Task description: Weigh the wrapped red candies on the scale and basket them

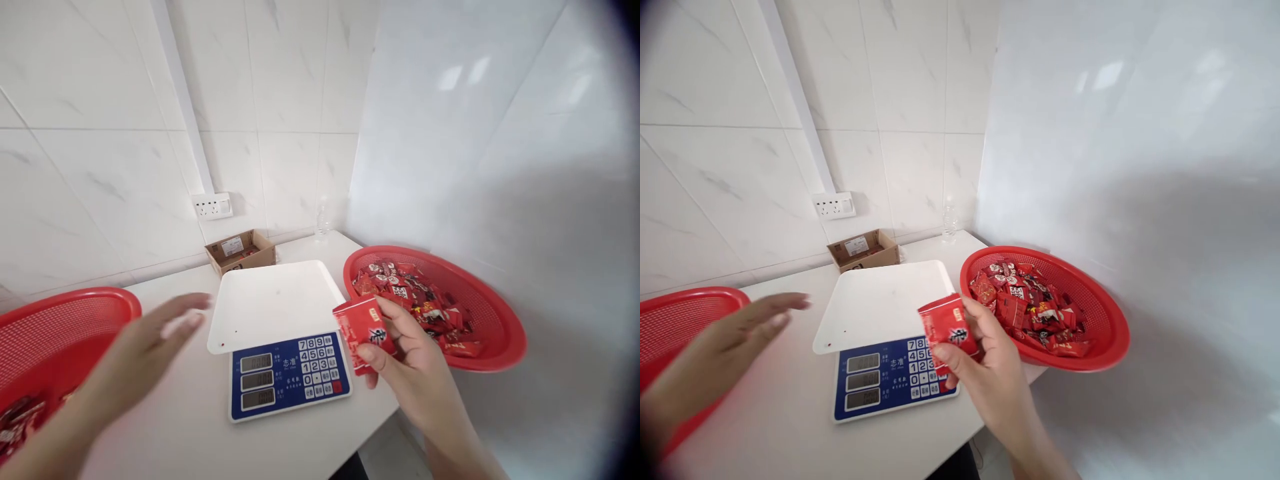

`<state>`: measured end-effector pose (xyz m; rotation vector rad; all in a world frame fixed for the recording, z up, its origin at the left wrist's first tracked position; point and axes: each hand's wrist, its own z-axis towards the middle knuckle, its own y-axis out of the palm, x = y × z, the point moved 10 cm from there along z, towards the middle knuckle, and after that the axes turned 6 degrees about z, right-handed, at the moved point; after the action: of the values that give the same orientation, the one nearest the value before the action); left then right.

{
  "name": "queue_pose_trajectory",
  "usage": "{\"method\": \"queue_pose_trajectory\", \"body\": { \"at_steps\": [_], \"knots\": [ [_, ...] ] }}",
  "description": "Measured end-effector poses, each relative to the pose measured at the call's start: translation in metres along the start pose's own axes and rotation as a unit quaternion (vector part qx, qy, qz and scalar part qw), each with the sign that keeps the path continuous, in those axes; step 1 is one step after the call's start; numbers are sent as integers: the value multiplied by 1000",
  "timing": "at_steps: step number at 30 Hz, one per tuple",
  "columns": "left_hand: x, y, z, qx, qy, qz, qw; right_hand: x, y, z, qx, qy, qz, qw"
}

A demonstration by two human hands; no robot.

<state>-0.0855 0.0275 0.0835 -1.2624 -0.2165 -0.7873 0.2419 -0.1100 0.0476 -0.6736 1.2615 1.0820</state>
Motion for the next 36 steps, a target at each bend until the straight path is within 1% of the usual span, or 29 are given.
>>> {"method": "queue_pose_trajectory", "body": {
  "at_steps": [2, 4, 5, 6, 7, 8, 9, 11, 14, 18, 22, 23, 24, 25, 26, 28, 29, 30, 31, 32, 34, 36],
  "knots": [
    [56, 39, -13, -87, 43, -91, 991, -5, 28, -7, -39, -5, 33, 999],
    [102, 63, -24, -138, 92, -199, 966, -8, 51, -13, -86, 1, 40, 995],
    [119, 73, -29, -172, 110, -260, 944, -9, 61, -15, -117, 10, 35, 992],
    [129, 80, -33, -198, 113, -319, 920, -9, 70, -17, -150, 22, 29, 988],
    [134, 85, -35, -215, 105, -370, 898, -9, 78, -18, -179, 37, 23, 983],
    [134, 88, -35, -222, 89, -412, 879, -9, 82, -19, -200, 50, 22, 978],
    [131, 90, -34, -219, 68, -443, 866, -9, 83, -18, -207, 59, 24, 976],
    [122, 92, -33, -207, 38, -477, 853, -12, 78, -12, -190, 58, 35, 979],
    [115, 94, -35, -215, 21, -500, 839, -17, 70, -1, -154, 46, 30, 986],
    [111, 89, -38, -207, 16, -501, 840, -29, 76, 5, -159, 36, -16, 987],
    [107, 82, -33, -196, 20, -496, 846, -46, 87, 7, -166, -19, -68, 983],
    [105, 83, -31, -196, 23, -485, 852, -47, 88, 9, -161, -36, -87, 982],
    [101, 83, -27, -189, 26, -465, 864, -46, 90, 14, -153, -49, -107, 981],
    [95, 82, -21, -170, 28, -432, 885, -41, 91, 20, -144, -57, -127, 980],
    [87, 79, -15, -136, 27, -387, 911, -34, 93, 28, -136, -58, -148, 978],
    [68, 69, -2, -38, 21, -272, 961, -9, 100, 45, -137, -36, -181, 973],
    [61, 64, 3, 7, 19, -213, 977, 7, 105, 54, -150, -16, -203, 968],
    [55, 62, 7, 37, 20, -163, 986, 21, 110, 61, -157, -3, -218, 963],
    [52, 62, 10, 50, 23, -124, 991, 33, 114, 67, -165, 5, -231, 959],
    [50, 66, 13, 48, 31, -94, 994, 43, 117, 72, -174, 9, -249, 953],
    [48, 79, 18, 13, 44, -52, 998, 53, 118, 78, -186, 4, -293, 938],
    [45, 92, 21, -26, 52, -16, 998, 49, 107, 82, -180, -14, -354, 918]
  ]
}}
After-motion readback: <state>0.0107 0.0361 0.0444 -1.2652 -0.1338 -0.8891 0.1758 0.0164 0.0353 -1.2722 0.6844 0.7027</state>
